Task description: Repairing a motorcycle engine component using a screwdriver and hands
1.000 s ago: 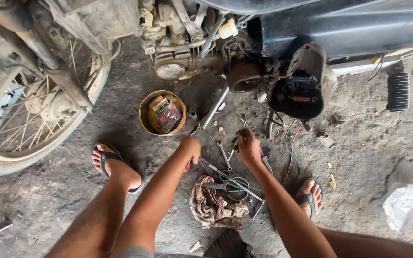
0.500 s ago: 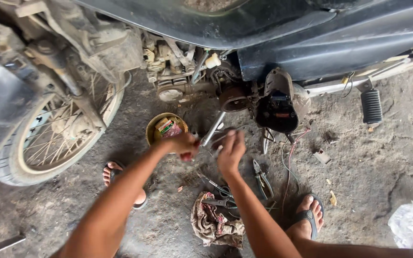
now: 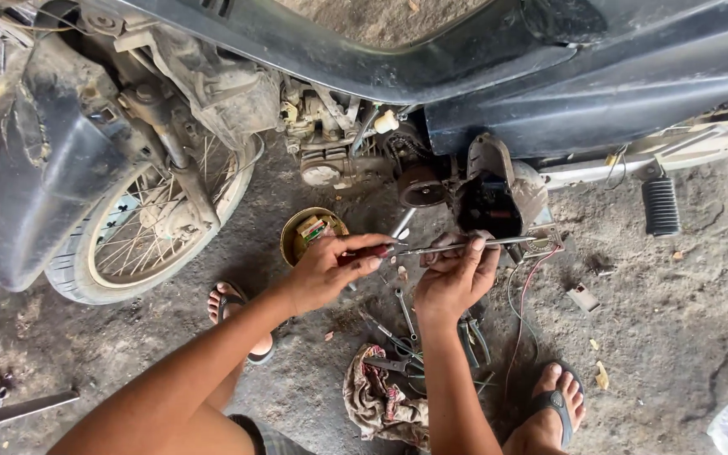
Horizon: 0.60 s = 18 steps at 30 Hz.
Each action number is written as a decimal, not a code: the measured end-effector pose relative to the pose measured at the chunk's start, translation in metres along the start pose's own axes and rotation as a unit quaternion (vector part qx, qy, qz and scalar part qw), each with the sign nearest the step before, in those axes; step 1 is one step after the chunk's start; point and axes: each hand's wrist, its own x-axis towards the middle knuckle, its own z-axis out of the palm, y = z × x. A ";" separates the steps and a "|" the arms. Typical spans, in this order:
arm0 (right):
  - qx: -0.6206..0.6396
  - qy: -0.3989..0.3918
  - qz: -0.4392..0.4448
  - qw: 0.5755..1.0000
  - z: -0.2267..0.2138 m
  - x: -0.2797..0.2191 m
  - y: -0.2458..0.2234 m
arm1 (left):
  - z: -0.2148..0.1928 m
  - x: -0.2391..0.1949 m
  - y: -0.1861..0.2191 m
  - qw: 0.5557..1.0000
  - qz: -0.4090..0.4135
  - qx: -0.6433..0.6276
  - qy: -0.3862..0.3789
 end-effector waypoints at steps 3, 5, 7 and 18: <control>0.001 -0.007 0.005 1.000 -0.007 0.003 0.003 | 0.011 -0.003 0.002 1.000 0.004 0.025 0.007; 0.004 -0.009 0.008 1.000 -0.015 0.008 0.009 | 0.017 -0.002 -0.002 0.999 0.010 0.033 0.021; -0.007 -0.018 0.012 1.000 -0.003 0.005 0.002 | 0.019 0.001 -0.014 0.999 0.004 0.020 0.027; -0.036 -0.101 0.112 0.988 -0.037 0.016 0.037 | 0.017 0.040 -0.059 0.969 -0.129 -0.212 -0.010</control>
